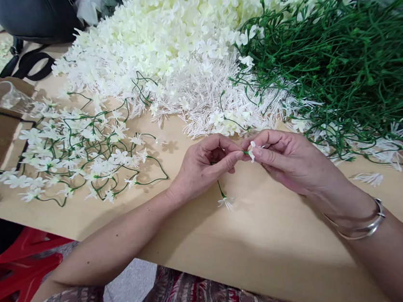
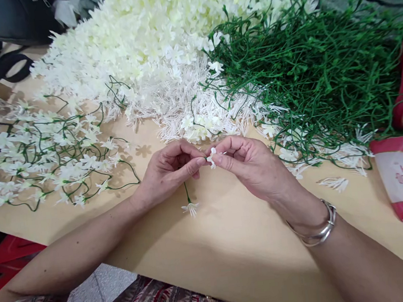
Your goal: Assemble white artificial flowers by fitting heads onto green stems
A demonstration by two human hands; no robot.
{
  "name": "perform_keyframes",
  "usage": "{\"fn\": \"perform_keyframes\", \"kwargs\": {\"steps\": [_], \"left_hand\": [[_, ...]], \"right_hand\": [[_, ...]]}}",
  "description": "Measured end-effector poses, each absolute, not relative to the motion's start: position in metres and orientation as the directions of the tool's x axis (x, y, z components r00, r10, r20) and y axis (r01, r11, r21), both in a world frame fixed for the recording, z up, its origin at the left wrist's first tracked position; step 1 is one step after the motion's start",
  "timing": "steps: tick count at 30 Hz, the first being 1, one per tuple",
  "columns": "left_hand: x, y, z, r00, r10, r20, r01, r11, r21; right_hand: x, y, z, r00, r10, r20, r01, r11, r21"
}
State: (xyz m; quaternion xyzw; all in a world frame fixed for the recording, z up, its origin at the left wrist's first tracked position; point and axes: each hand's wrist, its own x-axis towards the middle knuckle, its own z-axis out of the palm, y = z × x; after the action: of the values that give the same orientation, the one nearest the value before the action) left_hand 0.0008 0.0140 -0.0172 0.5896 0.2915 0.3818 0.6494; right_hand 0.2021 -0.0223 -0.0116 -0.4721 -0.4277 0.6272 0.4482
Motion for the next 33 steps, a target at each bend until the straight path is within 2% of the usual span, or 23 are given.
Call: {"fn": "perform_keyframes", "kwargs": {"steps": [7, 15, 33], "left_hand": [[0.000, 0.012, -0.017, 0.536, 0.842, 0.063, -0.123, 0.004, 0.992], [0.003, 0.011, -0.017, 0.550, 0.835, 0.025, -0.201, 0.103, 0.974], [0.005, 0.009, -0.019, 0.548, 0.835, 0.034, -0.235, 0.115, 0.965]], "right_hand": [[0.200, -0.025, -0.016, -0.149, 0.966, -0.210, -0.157, -0.233, -0.960], [0.188, -0.027, -0.020, -0.004, 0.986, -0.165, -0.204, -0.162, -0.965], [0.192, -0.025, -0.017, -0.046, 0.985, -0.165, -0.207, -0.171, -0.963]]}}
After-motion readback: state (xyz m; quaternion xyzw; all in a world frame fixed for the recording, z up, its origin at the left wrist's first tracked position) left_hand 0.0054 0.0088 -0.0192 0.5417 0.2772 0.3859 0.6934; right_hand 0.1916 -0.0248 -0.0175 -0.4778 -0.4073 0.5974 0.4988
